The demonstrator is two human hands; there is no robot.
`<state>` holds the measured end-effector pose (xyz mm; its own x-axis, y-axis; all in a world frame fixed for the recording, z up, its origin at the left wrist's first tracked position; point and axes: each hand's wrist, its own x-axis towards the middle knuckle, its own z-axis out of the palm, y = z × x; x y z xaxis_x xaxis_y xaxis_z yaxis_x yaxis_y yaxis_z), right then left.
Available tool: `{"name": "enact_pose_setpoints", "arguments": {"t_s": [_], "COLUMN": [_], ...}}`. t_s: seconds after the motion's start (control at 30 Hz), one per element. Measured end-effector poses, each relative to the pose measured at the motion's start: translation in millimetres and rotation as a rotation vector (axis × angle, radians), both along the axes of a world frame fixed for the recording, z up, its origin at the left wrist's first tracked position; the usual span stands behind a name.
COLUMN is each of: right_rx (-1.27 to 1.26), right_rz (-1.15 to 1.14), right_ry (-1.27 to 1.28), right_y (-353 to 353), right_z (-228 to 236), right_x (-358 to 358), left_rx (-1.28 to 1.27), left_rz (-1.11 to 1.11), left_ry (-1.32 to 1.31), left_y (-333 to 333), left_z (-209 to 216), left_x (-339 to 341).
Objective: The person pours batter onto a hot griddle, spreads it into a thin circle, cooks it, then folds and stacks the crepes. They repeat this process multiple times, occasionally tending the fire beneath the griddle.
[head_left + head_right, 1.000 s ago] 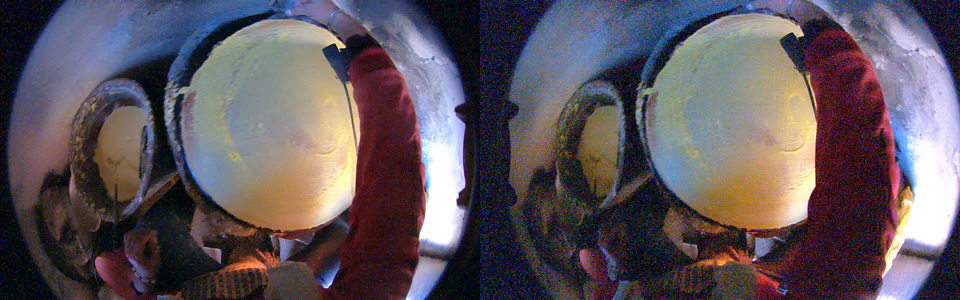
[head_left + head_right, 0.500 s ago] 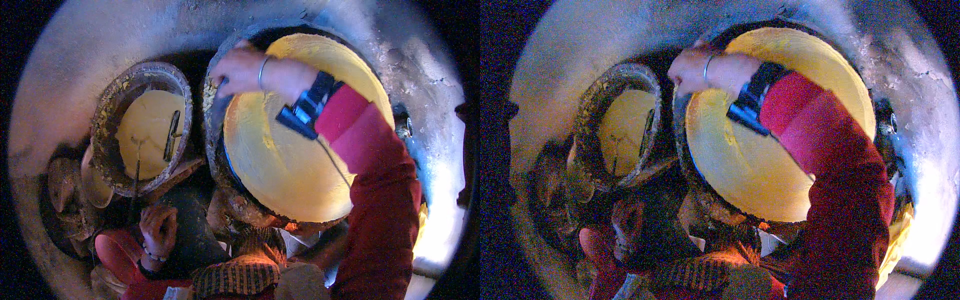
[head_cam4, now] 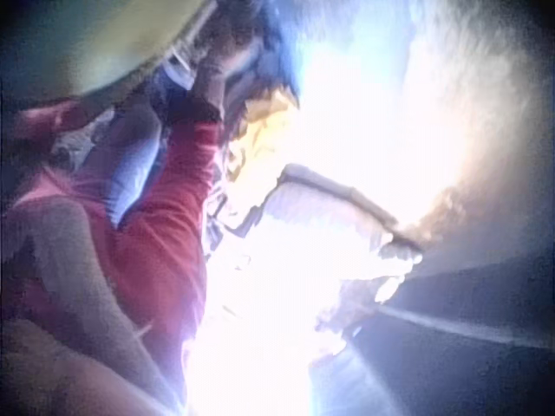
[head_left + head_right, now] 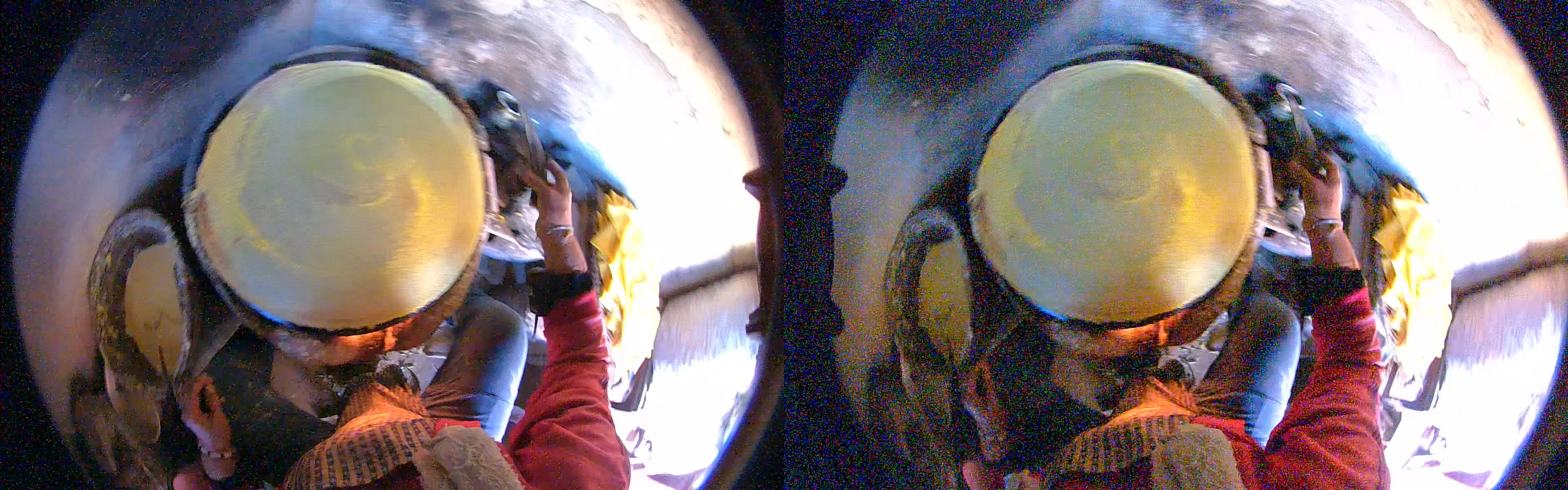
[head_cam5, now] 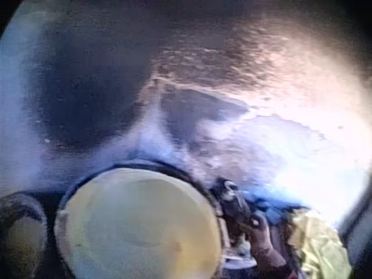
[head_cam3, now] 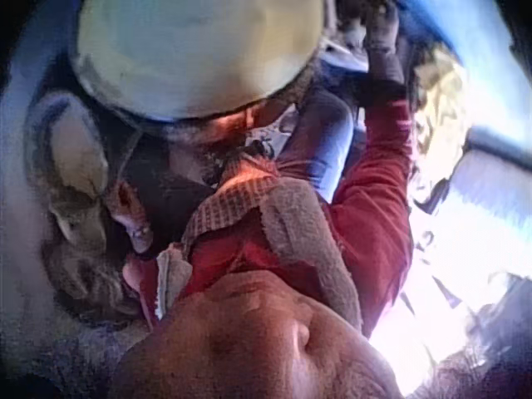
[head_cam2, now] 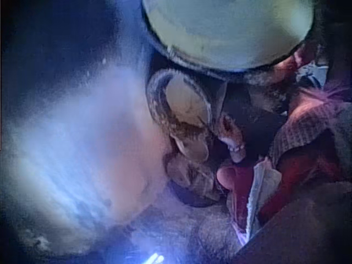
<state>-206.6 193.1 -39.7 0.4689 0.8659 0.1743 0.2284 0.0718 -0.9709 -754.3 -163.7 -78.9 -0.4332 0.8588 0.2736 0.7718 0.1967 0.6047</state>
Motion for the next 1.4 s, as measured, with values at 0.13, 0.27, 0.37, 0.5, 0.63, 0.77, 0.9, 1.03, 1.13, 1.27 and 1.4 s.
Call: {"name": "enact_pose_setpoints", "arguments": {"t_s": [0.13, 0.27, 0.37, 0.5, 0.63, 0.77, 0.9, 1.03, 1.13, 1.27, 1.4], "right_rx": [-0.259, -0.451, -0.728, -0.808, -1.13, -0.391, -0.644, -0.566, 0.016, 0.364, 0.393], "right_rz": [-0.358, -0.54, -0.386, -0.424, 0.015, -0.183, -0.198, -0.403, -0.318, -0.21, -0.023], "right_ry": [-0.617, -0.972, -1.325, -1.137, -1.706, -1.723, -1.648, -1.468, -1.554, -1.341, -1.158], "right_y": [-44.2, -34.8, -19.9, -12.5, -12.9, -29.4, -38.3, -50.8, -49.8, -11.0, 43.7], "right_z": [-50.2, -83.3, -95.5, -100.1, -104.9, -116.9, -121.5, -108.8, -77.8, -26.5, -0.7], "right_x": [139.7, 194.6, 197.1, 196.6, 216.2, 227.2, 211.8, 180.2, 154.0, 104.1, 44.5], "left_rx": [-0.026, 0.108, 0.124, 0.132, 0.024, 0.048, -0.138, -0.296, -0.379, -0.36, -0.427], "left_rz": [-0.163, -0.256, -0.254, -0.367, -0.394, -0.33, -0.234, -0.146, -0.212, -0.216, -0.263], "left_ry": [0.184, 0.312, 0.118, 0.228, 0.15, 0.283, 0.566, 0.589, 0.501, 0.452, 0.378], "left_y": [33.5, 109.2, 166.8, 245.7, 323.6, 397.0, 453.3, 499.8, 515.7, 527.1, 542.9], "left_z": [17.0, 38.1, 50.8, 61.2, 47.0, 31.2, 36.7, 40.0, 55.6, 59.7, 42.8], "left_x": [-9.3, -19.1, -10.4, -8.0, -18.0, -29.0, -26.0, -9.8, -9.3, -10.1, -28.2]}}
